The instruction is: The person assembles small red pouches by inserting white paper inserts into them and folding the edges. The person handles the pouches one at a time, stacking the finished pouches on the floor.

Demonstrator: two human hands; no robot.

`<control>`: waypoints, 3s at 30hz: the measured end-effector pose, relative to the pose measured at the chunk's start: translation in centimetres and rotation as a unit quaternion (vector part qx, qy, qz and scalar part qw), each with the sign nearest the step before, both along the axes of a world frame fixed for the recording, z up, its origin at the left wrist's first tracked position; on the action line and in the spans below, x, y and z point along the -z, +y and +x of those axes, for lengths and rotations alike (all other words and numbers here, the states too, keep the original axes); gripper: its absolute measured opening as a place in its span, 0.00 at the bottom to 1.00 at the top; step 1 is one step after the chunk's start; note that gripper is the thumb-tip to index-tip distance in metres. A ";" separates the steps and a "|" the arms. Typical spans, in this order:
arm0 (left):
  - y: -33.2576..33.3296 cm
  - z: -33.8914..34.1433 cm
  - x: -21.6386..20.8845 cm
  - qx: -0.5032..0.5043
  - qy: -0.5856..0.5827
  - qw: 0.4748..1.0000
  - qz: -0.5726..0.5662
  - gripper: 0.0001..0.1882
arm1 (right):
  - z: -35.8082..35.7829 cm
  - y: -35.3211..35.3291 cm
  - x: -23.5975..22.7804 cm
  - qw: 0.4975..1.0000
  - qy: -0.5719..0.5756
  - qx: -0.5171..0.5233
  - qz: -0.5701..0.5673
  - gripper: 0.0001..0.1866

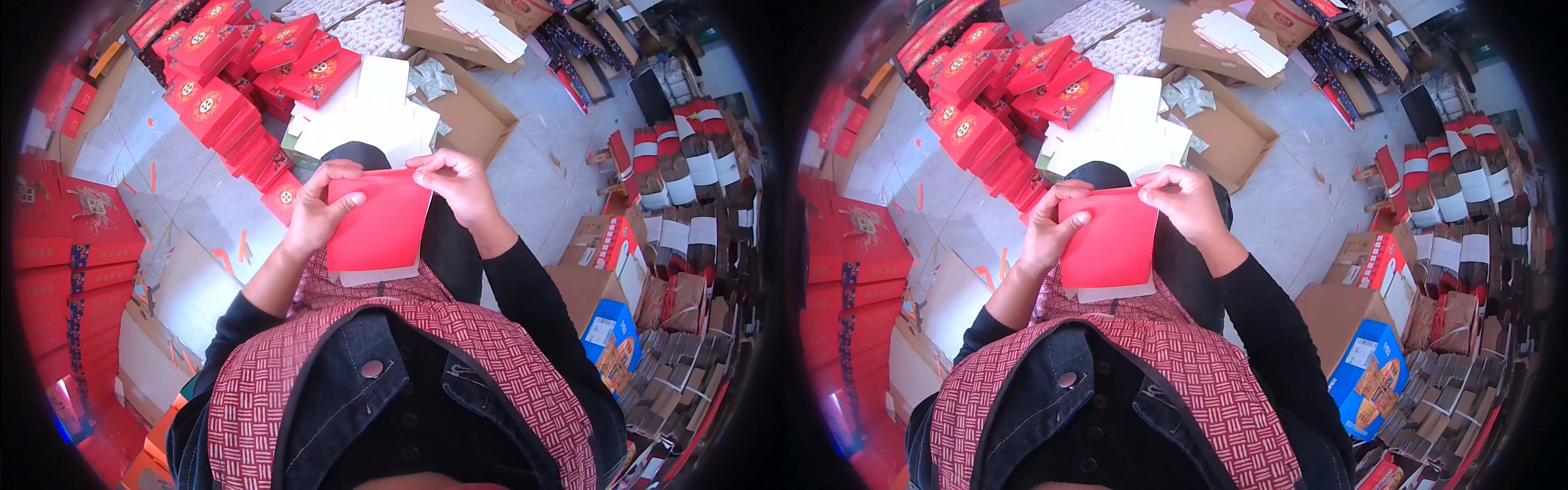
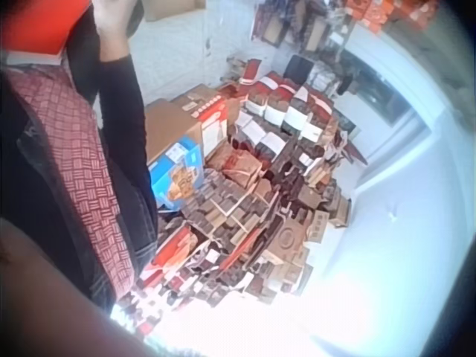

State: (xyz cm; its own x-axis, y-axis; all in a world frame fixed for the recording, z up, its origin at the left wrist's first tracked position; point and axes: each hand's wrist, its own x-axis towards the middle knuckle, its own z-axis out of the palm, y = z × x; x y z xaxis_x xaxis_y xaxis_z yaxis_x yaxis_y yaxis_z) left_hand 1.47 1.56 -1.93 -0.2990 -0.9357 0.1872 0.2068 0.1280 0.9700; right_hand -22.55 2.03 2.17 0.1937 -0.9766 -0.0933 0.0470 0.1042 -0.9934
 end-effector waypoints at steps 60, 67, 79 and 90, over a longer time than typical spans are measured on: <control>-3.0 0.9 -5.6 0.157 -0.295 0.926 -0.177 0.18 | 4.9 1.6 1.9 0.981 -0.183 0.034 0.055 0.16; -2.8 1.2 -5.7 0.117 -0.296 0.932 -0.172 0.18 | 4.9 1.4 1.7 0.988 -0.145 0.035 0.048 0.13; -1.9 3.8 -2.1 -0.063 -0.171 0.982 -0.040 0.28 | 2.7 -1.8 -1.9 0.987 -0.125 0.022 0.100 0.04; -4.4 4.0 -3.2 0.120 -0.135 0.963 0.199 0.21 | 4.2 2.4 1.9 0.965 -0.173 0.148 0.128 0.04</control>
